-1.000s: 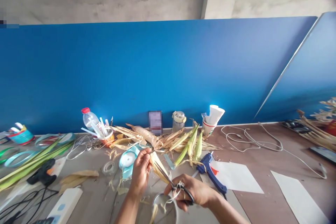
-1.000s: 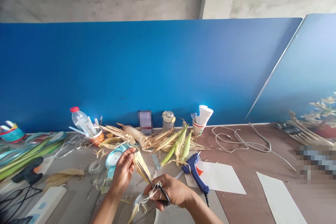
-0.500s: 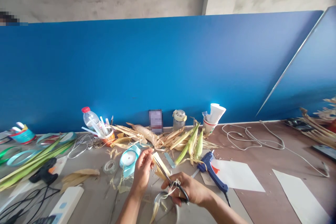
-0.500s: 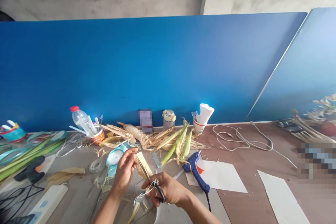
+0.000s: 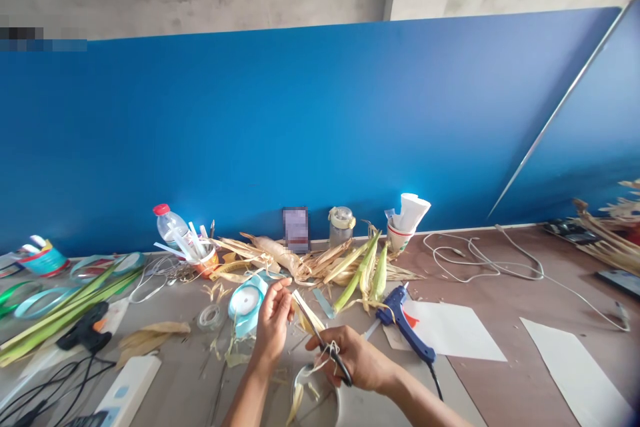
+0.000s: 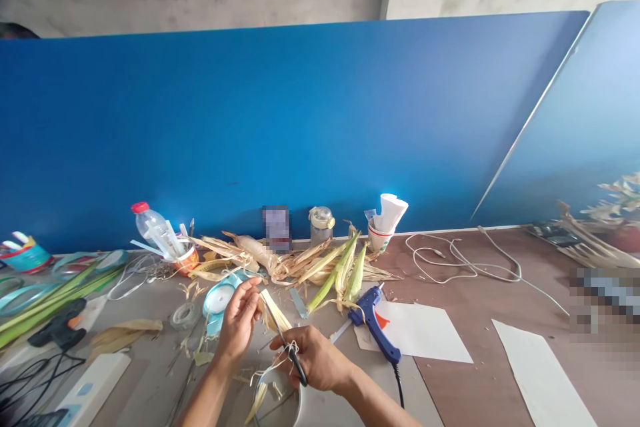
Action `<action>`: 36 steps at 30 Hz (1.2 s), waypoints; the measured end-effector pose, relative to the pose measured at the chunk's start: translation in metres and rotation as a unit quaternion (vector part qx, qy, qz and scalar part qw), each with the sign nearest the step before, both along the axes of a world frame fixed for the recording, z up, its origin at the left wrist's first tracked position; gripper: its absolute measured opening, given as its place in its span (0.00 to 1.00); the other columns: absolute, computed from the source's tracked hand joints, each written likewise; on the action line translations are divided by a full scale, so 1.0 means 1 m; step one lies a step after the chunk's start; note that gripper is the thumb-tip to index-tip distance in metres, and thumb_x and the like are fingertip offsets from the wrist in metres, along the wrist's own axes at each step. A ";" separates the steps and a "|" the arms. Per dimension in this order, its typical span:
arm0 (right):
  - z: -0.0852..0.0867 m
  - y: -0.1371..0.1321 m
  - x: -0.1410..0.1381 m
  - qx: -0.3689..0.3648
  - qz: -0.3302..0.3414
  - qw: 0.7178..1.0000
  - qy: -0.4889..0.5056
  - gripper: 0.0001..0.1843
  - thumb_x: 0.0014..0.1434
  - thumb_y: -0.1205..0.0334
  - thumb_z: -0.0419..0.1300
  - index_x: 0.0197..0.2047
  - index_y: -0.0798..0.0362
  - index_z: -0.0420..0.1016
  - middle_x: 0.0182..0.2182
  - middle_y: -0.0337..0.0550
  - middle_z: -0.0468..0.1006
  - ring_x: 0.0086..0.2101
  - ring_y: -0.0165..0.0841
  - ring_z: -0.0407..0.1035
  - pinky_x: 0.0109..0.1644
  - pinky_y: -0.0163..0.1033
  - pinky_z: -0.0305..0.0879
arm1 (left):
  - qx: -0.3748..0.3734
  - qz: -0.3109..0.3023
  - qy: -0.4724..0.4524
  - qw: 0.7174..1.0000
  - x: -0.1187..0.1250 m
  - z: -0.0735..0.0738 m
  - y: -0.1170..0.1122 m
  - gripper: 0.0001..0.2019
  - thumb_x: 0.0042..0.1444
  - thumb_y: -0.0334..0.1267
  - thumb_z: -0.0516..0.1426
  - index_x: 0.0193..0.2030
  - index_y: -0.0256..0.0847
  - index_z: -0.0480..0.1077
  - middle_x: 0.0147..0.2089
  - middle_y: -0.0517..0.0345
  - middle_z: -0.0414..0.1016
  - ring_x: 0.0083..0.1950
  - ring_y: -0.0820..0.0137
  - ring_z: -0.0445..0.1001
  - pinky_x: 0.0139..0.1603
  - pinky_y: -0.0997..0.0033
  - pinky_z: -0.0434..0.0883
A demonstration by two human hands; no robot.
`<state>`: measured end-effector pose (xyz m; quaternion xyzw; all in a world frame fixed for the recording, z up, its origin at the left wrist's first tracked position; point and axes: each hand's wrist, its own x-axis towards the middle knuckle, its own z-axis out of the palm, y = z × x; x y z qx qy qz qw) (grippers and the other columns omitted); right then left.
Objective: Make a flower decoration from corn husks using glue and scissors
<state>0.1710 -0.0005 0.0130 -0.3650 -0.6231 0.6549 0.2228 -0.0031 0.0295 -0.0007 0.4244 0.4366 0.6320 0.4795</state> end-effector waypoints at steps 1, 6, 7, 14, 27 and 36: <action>-0.001 0.000 -0.001 0.007 -0.009 1.000 -0.017 0.16 0.49 0.60 0.58 0.42 0.58 0.73 0.16 0.33 0.65 0.17 0.23 0.57 0.20 0.28 0.52 | -0.001 0.005 0.000 1.000 0.000 0.000 0.000 0.20 0.48 0.47 0.61 0.46 0.40 0.68 0.25 0.64 0.63 0.23 0.77 0.59 0.23 0.77 0.59; -0.003 -0.002 -0.006 0.023 -0.029 0.998 -0.043 0.16 0.51 0.58 0.57 0.41 0.57 0.73 0.16 0.33 0.64 0.17 0.24 0.57 0.20 0.28 0.53 | -0.005 0.025 -0.008 1.000 0.004 -0.001 -0.001 0.21 0.48 0.48 0.60 0.47 0.41 0.67 0.24 0.65 0.62 0.22 0.78 0.59 0.23 0.78 0.59; -0.003 -0.002 -0.006 0.022 -0.027 0.999 -0.039 0.16 0.51 0.58 0.57 0.41 0.57 0.73 0.15 0.33 0.64 0.17 0.24 0.57 0.20 0.28 0.53 | -0.004 0.028 -0.009 1.000 0.005 -0.002 -0.001 0.22 0.48 0.48 0.60 0.48 0.41 0.66 0.24 0.65 0.62 0.22 0.78 0.59 0.23 0.78 0.59; -0.008 0.002 -0.006 0.031 -0.017 0.998 -0.044 0.16 0.50 0.58 0.57 0.41 0.56 0.73 0.17 0.34 0.65 0.17 0.24 0.57 0.20 0.28 0.53 | -0.007 0.034 -0.011 0.999 0.003 -0.002 0.000 0.23 0.47 0.48 0.61 0.49 0.42 0.65 0.27 0.64 0.64 0.23 0.78 0.60 0.23 0.78 0.61; 0.010 0.002 -0.001 0.112 -0.036 0.981 -0.151 0.13 0.48 0.60 0.58 0.38 0.53 0.75 0.16 0.35 0.67 0.18 0.25 0.59 0.20 0.28 0.52 | 0.017 0.033 0.004 0.999 0.002 -0.002 0.001 0.19 0.48 0.46 0.60 0.46 0.41 0.66 0.27 0.65 0.65 0.21 0.79 0.60 0.21 0.79 0.60; 0.017 0.001 0.000 0.108 -0.031 0.983 -0.142 0.12 0.49 0.62 0.55 0.36 0.53 0.75 0.15 0.34 0.66 0.17 0.25 0.59 0.20 0.28 0.53 | 0.020 0.006 0.006 1.000 -0.001 -0.001 -0.001 0.21 0.49 0.45 0.60 0.49 0.42 0.64 0.26 0.66 0.63 0.22 0.79 0.60 0.22 0.79 0.60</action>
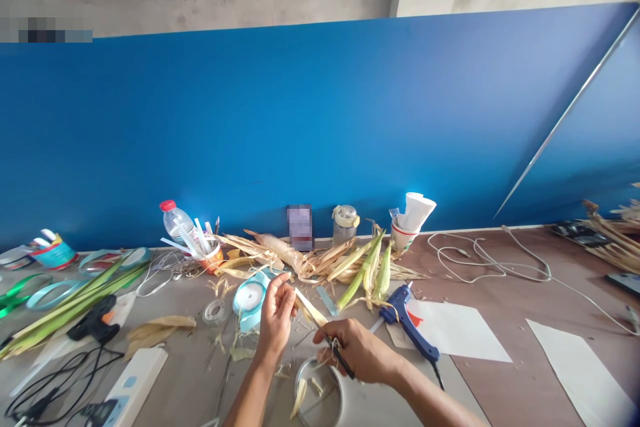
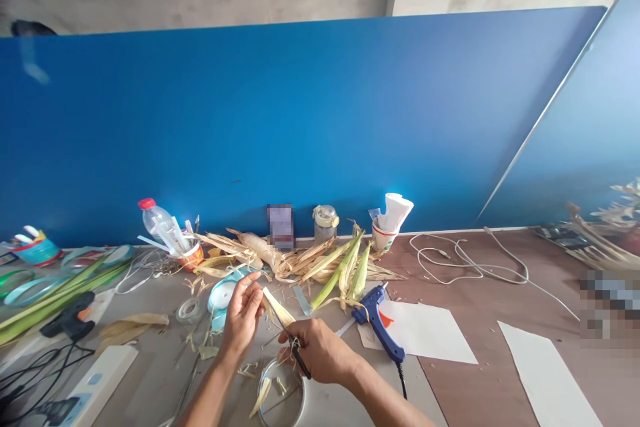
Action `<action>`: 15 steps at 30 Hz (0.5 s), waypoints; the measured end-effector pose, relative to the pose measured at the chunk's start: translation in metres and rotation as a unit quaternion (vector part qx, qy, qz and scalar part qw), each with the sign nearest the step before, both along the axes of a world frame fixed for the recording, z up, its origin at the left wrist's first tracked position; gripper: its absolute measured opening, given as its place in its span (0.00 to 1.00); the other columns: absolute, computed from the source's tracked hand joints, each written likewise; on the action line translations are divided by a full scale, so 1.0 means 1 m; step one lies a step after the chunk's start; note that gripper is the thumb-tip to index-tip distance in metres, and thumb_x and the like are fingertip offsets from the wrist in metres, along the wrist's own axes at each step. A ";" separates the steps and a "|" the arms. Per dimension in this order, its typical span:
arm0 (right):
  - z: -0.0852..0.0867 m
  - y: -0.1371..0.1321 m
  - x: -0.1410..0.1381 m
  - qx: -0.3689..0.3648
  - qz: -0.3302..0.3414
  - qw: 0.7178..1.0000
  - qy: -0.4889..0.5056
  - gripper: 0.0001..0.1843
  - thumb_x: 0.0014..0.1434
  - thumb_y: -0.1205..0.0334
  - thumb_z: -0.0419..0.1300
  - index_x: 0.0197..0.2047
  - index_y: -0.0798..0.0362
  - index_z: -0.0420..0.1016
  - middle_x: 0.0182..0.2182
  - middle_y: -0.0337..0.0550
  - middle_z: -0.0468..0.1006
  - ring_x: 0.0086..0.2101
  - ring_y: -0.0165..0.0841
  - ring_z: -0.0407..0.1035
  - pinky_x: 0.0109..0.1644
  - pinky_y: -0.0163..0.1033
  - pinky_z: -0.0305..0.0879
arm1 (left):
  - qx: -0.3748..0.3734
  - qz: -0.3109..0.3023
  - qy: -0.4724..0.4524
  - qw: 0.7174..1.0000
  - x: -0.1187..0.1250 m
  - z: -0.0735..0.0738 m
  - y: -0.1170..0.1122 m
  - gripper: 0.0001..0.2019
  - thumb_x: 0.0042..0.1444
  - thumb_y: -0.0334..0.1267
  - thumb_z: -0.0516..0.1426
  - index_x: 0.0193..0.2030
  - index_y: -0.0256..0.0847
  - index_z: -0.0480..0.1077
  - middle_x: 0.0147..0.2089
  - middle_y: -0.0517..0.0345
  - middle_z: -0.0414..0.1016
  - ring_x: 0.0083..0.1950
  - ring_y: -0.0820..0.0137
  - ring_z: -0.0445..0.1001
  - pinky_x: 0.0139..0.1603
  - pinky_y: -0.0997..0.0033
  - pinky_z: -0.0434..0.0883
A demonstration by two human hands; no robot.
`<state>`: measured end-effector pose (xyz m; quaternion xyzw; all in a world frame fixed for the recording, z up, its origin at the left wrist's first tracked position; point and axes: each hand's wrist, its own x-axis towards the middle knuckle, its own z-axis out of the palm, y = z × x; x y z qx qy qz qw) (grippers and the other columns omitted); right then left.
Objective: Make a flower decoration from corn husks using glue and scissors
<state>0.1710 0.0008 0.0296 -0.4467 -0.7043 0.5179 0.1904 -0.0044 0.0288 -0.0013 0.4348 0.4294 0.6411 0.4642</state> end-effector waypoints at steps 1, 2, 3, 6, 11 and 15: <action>0.000 0.000 0.000 0.000 0.001 1.000 0.003 0.12 0.49 0.63 0.55 0.36 0.53 0.75 0.15 0.34 0.66 0.17 0.25 0.59 0.20 0.28 0.52 | -0.001 -0.003 0.001 1.000 -0.001 0.000 0.000 0.21 0.49 0.45 0.60 0.49 0.41 0.64 0.26 0.66 0.63 0.22 0.79 0.60 0.21 0.79 0.59; -0.001 0.000 0.001 0.000 0.002 1.000 0.005 0.11 0.49 0.63 0.55 0.36 0.53 0.75 0.15 0.34 0.66 0.17 0.25 0.58 0.20 0.28 0.52 | -0.001 -0.005 0.001 1.000 -0.001 0.000 0.001 0.22 0.49 0.45 0.60 0.49 0.41 0.64 0.26 0.65 0.64 0.22 0.79 0.59 0.21 0.79 0.59; -0.001 0.000 0.001 0.002 0.004 1.000 0.006 0.11 0.49 0.63 0.55 0.35 0.53 0.75 0.15 0.34 0.66 0.17 0.25 0.58 0.20 0.28 0.51 | 0.000 -0.007 0.000 1.000 -0.002 0.000 0.001 0.22 0.49 0.45 0.60 0.49 0.41 0.64 0.27 0.65 0.64 0.22 0.79 0.59 0.21 0.79 0.59; -0.002 0.001 0.003 0.010 0.008 1.000 0.006 0.10 0.49 0.62 0.55 0.34 0.53 0.75 0.14 0.34 0.65 0.16 0.24 0.57 0.20 0.28 0.51 | 0.001 -0.020 -0.004 1.000 -0.003 0.000 0.002 0.20 0.49 0.45 0.60 0.49 0.41 0.65 0.27 0.65 0.64 0.22 0.79 0.59 0.22 0.79 0.59; -0.001 0.001 0.006 0.016 0.011 1.000 0.012 0.09 0.48 0.64 0.55 0.32 0.54 0.75 0.15 0.33 0.65 0.17 0.24 0.57 0.19 0.28 0.50 | -0.002 -0.044 -0.019 0.999 -0.003 -0.002 0.003 0.19 0.50 0.43 0.60 0.47 0.42 0.65 0.27 0.65 0.63 0.22 0.80 0.59 0.21 0.79 0.58; -0.008 0.002 0.008 -0.002 0.012 0.999 0.035 0.10 0.48 0.65 0.53 0.32 0.54 0.74 0.16 0.34 0.66 0.17 0.24 0.57 0.20 0.28 0.51 | -0.012 -0.063 -0.043 0.997 -0.003 -0.004 0.002 0.18 0.50 0.42 0.60 0.49 0.43 0.65 0.27 0.65 0.64 0.23 0.80 0.60 0.23 0.79 0.58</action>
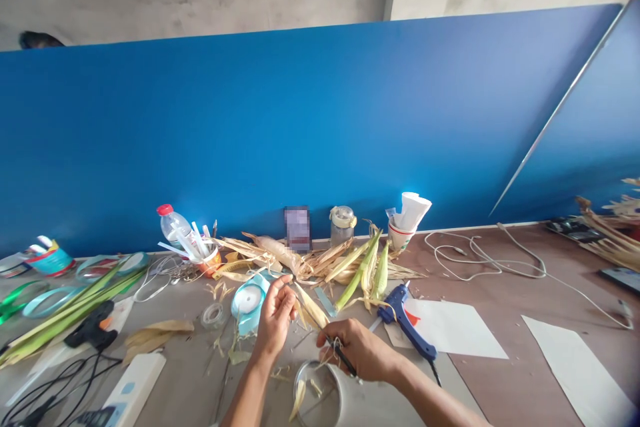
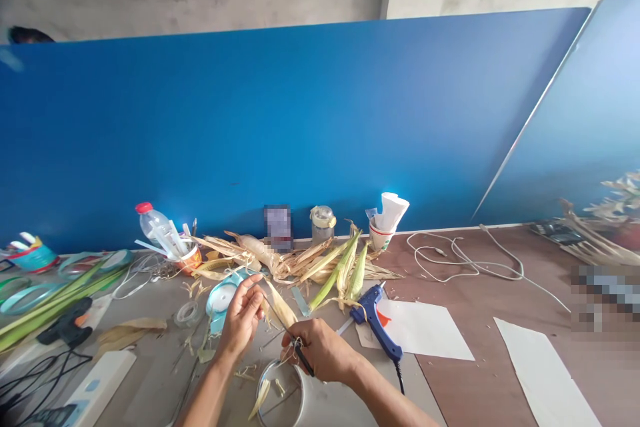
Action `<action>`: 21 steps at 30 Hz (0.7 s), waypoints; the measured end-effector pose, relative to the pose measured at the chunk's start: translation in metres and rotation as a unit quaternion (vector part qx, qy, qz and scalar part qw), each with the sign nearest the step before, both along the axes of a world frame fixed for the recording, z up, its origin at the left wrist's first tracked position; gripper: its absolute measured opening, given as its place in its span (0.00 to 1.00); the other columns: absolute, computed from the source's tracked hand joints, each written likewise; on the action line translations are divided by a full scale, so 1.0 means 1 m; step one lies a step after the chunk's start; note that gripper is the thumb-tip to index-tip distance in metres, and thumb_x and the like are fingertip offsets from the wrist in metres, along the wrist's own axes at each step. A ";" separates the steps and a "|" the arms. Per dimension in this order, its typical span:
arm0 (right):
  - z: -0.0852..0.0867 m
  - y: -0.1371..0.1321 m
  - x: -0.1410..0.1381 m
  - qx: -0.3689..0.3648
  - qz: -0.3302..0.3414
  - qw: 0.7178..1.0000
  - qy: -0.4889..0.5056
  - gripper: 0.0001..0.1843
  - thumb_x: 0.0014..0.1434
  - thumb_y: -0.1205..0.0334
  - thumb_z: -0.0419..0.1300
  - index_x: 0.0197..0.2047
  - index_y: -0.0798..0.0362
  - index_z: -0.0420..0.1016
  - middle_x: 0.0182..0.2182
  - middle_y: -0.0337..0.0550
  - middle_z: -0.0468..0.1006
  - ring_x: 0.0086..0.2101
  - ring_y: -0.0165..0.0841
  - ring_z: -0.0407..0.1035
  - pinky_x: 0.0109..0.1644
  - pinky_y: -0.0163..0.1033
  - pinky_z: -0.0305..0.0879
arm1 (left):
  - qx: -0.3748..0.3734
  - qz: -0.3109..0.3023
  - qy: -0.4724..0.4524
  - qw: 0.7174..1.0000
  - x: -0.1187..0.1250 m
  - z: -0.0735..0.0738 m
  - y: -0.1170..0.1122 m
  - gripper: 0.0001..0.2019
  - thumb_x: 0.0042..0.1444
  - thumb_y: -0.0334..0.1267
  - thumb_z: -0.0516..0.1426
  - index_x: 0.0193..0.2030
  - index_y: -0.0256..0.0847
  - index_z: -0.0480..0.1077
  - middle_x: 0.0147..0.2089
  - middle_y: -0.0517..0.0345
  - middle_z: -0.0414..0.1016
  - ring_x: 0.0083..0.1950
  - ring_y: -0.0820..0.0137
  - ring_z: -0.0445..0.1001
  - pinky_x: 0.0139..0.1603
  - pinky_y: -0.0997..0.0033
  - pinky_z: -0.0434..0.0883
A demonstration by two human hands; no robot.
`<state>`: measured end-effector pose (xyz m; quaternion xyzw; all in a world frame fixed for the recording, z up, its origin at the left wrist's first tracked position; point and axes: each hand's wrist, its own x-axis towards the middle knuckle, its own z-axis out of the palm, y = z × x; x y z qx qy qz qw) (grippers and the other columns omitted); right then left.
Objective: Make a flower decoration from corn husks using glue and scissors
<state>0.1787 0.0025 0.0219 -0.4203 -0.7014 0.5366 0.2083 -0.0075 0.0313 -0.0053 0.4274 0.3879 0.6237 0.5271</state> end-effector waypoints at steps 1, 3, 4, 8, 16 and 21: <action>-0.003 0.001 0.000 -0.004 -0.006 1.000 0.008 0.10 0.48 0.65 0.53 0.32 0.54 0.74 0.17 0.34 0.66 0.18 0.24 0.57 0.20 0.28 0.51 | -0.002 -0.005 -0.008 1.000 0.000 0.000 0.000 0.18 0.51 0.41 0.60 0.49 0.43 0.65 0.26 0.66 0.63 0.23 0.80 0.60 0.24 0.79 0.59; -0.008 0.006 0.000 -0.020 -0.032 0.999 0.026 0.10 0.48 0.65 0.53 0.33 0.55 0.74 0.16 0.33 0.65 0.17 0.24 0.57 0.20 0.29 0.51 | -0.007 -0.012 -0.023 1.000 0.001 0.000 0.000 0.17 0.51 0.41 0.60 0.48 0.42 0.66 0.25 0.66 0.63 0.22 0.80 0.61 0.25 0.78 0.59; -0.010 0.008 0.000 -0.030 -0.050 0.998 0.039 0.11 0.48 0.64 0.53 0.34 0.55 0.73 0.15 0.33 0.64 0.17 0.24 0.57 0.21 0.29 0.51 | -0.010 -0.012 -0.029 0.999 0.001 0.000 0.001 0.17 0.50 0.41 0.60 0.47 0.42 0.67 0.24 0.67 0.63 0.22 0.80 0.61 0.25 0.78 0.59; -0.007 0.014 0.001 -0.065 -0.128 0.982 0.126 0.17 0.49 0.60 0.56 0.42 0.57 0.70 0.18 0.33 0.66 0.21 0.26 0.59 0.25 0.31 0.55 | -0.037 0.017 -0.043 0.998 0.003 0.002 0.003 0.15 0.46 0.42 0.62 0.40 0.39 0.70 0.23 0.65 0.67 0.24 0.78 0.65 0.29 0.77 0.62; 0.001 0.009 -0.003 -0.076 -0.224 0.939 0.251 0.27 0.44 0.57 0.63 0.49 0.53 0.64 0.35 0.40 0.70 0.32 0.31 0.64 0.35 0.34 0.61 | -0.047 0.075 -0.007 0.996 0.005 0.006 0.001 0.14 0.43 0.44 0.63 0.33 0.38 0.69 0.25 0.62 0.71 0.27 0.73 0.70 0.33 0.72 0.66; -0.011 0.014 -0.003 -0.024 -0.259 0.925 0.276 0.25 0.46 0.59 0.62 0.47 0.54 0.63 0.33 0.41 0.71 0.28 0.30 0.64 0.32 0.35 0.60 | -0.058 0.070 0.029 0.995 0.006 0.001 0.001 0.13 0.45 0.44 0.62 0.34 0.39 0.69 0.27 0.62 0.73 0.29 0.71 0.73 0.35 0.71 0.67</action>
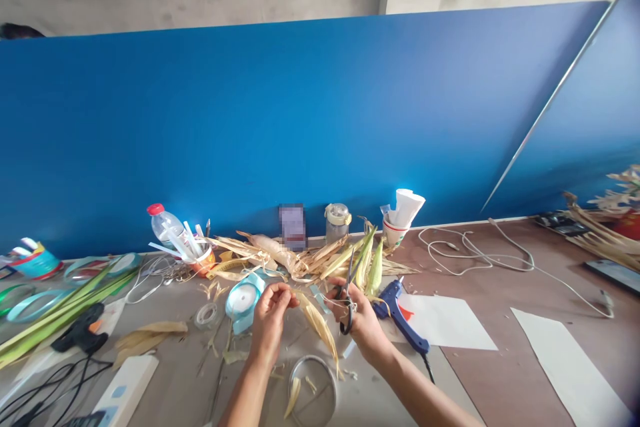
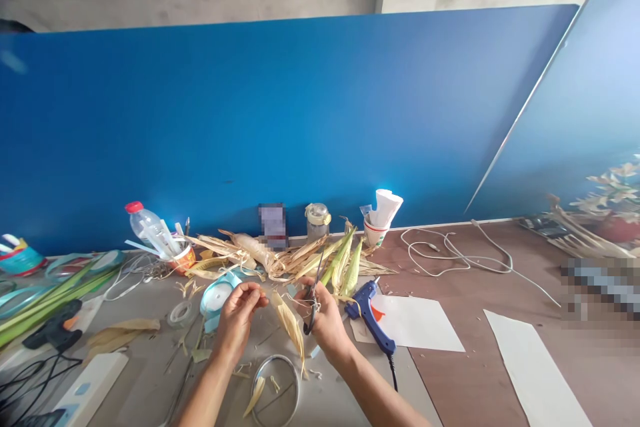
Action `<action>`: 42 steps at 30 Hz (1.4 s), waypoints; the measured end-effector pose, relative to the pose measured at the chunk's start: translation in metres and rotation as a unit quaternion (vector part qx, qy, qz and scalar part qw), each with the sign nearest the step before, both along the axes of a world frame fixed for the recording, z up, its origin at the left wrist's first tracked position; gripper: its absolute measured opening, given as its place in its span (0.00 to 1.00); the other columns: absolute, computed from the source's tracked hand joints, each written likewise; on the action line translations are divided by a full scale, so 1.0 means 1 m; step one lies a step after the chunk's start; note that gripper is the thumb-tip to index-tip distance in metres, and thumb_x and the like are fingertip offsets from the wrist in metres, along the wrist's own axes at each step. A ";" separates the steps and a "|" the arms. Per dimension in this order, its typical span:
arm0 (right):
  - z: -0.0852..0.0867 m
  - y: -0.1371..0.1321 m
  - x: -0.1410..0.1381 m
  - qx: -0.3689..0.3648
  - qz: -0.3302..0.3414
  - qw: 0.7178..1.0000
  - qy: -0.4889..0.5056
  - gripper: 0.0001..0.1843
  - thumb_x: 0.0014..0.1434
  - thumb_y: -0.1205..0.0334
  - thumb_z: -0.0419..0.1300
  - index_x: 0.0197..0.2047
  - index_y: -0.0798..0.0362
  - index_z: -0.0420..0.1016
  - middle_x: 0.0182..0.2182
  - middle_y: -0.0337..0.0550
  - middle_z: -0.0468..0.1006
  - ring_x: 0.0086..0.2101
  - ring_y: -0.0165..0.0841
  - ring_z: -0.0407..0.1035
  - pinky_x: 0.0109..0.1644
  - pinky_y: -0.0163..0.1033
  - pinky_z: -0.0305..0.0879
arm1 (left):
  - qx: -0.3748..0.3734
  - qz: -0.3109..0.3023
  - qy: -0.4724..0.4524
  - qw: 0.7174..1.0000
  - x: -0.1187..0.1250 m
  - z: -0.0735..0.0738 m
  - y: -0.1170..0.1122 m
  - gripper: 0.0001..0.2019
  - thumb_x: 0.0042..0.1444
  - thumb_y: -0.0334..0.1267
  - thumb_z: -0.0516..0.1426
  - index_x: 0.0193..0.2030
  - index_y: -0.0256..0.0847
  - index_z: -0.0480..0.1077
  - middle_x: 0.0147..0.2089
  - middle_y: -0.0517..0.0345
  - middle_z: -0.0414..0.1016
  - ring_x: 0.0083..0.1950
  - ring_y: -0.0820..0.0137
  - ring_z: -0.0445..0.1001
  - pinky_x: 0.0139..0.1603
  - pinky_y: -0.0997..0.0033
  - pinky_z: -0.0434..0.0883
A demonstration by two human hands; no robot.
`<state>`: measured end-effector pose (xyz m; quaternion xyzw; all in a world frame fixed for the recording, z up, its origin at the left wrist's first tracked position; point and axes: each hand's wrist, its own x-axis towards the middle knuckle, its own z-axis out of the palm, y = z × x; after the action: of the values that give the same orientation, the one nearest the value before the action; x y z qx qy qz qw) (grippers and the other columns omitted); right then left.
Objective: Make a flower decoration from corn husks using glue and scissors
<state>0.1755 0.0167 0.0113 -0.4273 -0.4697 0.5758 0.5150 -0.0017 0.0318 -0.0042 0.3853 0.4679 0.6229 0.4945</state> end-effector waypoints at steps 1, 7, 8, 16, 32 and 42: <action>-0.001 0.001 -0.001 0.018 -0.003 1.000 -0.007 0.24 0.46 0.60 0.61 0.47 0.54 0.63 0.32 0.41 0.71 0.29 0.31 0.64 0.34 0.35 0.61 | -0.001 -0.006 0.011 1.000 0.001 0.000 0.000 0.12 0.45 0.44 0.62 0.34 0.39 0.69 0.27 0.62 0.73 0.29 0.70 0.74 0.36 0.70 0.67; 0.008 0.006 -0.011 0.120 -0.009 0.992 -0.046 0.26 0.46 0.62 0.60 0.50 0.52 0.62 0.39 0.44 0.72 0.38 0.35 0.67 0.44 0.39 0.63 | 0.004 -0.035 0.050 0.998 0.009 0.005 -0.005 0.10 0.48 0.42 0.59 0.33 0.39 0.68 0.27 0.61 0.73 0.28 0.70 0.74 0.35 0.70 0.68; 0.010 0.007 -0.012 0.119 -0.007 0.992 -0.042 0.26 0.47 0.61 0.60 0.50 0.52 0.62 0.39 0.44 0.73 0.38 0.35 0.67 0.44 0.39 0.63 | 0.006 -0.039 0.053 0.998 0.010 0.005 -0.005 0.10 0.49 0.43 0.59 0.32 0.39 0.68 0.27 0.61 0.73 0.28 0.70 0.74 0.34 0.70 0.68; -0.007 0.020 -0.009 0.005 -0.026 0.998 0.064 0.26 0.45 0.55 0.63 0.46 0.54 0.63 0.29 0.39 0.73 0.23 0.27 0.61 0.28 0.33 0.58 | -0.015 -0.026 0.101 0.994 0.009 -0.003 -0.003 0.10 0.48 0.44 0.59 0.31 0.40 0.67 0.22 0.65 0.66 0.25 0.73 0.65 0.29 0.75 0.61; -0.022 0.031 0.004 -0.028 -0.026 0.996 0.084 0.22 0.47 0.54 0.63 0.43 0.54 0.64 0.25 0.36 0.72 0.21 0.24 0.56 0.26 0.31 0.52 | -0.060 -0.477 0.334 0.811 -0.025 0.024 -0.017 0.08 0.46 0.33 0.56 0.29 0.44 0.77 0.26 0.60 0.74 0.26 0.71 0.65 0.26 0.75 0.58; -0.016 0.027 0.002 0.074 0.016 0.989 -0.123 0.17 0.47 0.64 0.55 0.43 0.53 0.65 0.28 0.37 0.69 0.29 0.32 0.65 0.34 0.37 0.62 | -0.008 -0.447 0.393 0.804 -0.029 0.013 -0.012 0.13 0.43 0.30 0.55 0.29 0.50 0.79 0.30 0.59 0.77 0.29 0.67 0.72 0.28 0.74 0.63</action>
<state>0.1772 0.0438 -0.0044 -0.4478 -0.5779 0.4906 0.4741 -0.0302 0.0196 0.0091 0.7595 0.4030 0.1251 0.4950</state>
